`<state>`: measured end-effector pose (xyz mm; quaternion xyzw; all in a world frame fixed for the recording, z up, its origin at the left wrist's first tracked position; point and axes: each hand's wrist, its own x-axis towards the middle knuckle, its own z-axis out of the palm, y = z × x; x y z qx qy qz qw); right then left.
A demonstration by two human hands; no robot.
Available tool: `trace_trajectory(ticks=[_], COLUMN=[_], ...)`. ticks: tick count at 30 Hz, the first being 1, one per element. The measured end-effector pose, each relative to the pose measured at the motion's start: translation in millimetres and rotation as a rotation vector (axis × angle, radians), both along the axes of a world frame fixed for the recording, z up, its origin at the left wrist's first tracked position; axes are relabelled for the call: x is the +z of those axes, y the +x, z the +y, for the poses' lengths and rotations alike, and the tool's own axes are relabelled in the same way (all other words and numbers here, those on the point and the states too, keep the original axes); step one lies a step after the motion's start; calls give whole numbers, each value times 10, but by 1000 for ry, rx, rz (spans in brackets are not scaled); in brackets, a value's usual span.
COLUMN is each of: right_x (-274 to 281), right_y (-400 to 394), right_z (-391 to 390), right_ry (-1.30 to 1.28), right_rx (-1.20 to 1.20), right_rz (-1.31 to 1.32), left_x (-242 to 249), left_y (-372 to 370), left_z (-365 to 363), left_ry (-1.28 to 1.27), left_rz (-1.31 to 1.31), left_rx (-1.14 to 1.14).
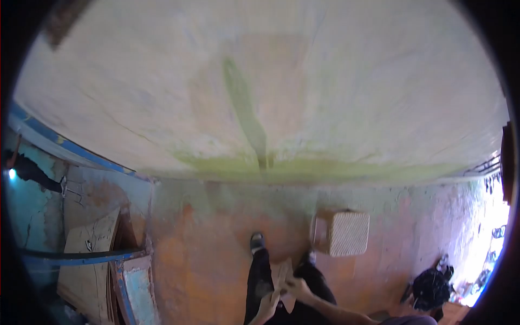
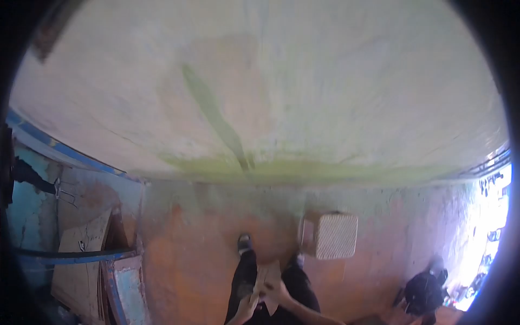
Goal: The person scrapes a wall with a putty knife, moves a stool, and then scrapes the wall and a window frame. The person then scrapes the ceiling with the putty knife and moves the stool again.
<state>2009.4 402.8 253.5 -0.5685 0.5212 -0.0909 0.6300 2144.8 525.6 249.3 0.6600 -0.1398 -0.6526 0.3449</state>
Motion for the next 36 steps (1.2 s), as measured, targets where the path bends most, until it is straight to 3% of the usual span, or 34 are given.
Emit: trace_trajectory(ticks=[2,3,8,9,10,12,14,16,19,23,24,26,30,36], right_x=[332,802,1533,1806,1558,1818,1674,1959,1987,2121,2075,1944,2302,2291], right_y=[-113,-146,-333,-340,-413,-391,-470,-432,-466,-337,-274,-167,265,386], right_z=[226,132,116,88,151,135,145,216,418,910,1031,1259,1451,1253], right_ry=[-57,-49,-209,-83,-103,-278,-365,-97,-263,109,131,163,175,49], right_rx=[-56,-29,53,0,-54,-270,-401,-656,-671,-596,-573,-515,-593,-640], right_rz=[-140,-92,-6,-20,-80,-131,-66,-236,-99,-30,-32,64,49,-96], left_x=[281,416,1164,1187,1176,1471,1655,1554,1450,1526,1544,1508,1435,1355], left_y=[-143,-207,-681,-734,-733,-539,-266,-5,518,1098,1282,1611,1977,2168], left_z=[-44,-137,-20,24,-19,-120,9,178,455,963,1137,1457,1885,1823], left_ry=[-112,-190,-442,-412,-383,-389,-435,-510,-550,-569,-621,-503,-293,-141], left_rz=[-40,-51,-64,15,96,222,-149,-289,-307,-159,-250,-203,-157,-103], left_rx=[68,84,148,152,157,76,-53,-32,29,223,131,225,397,395])
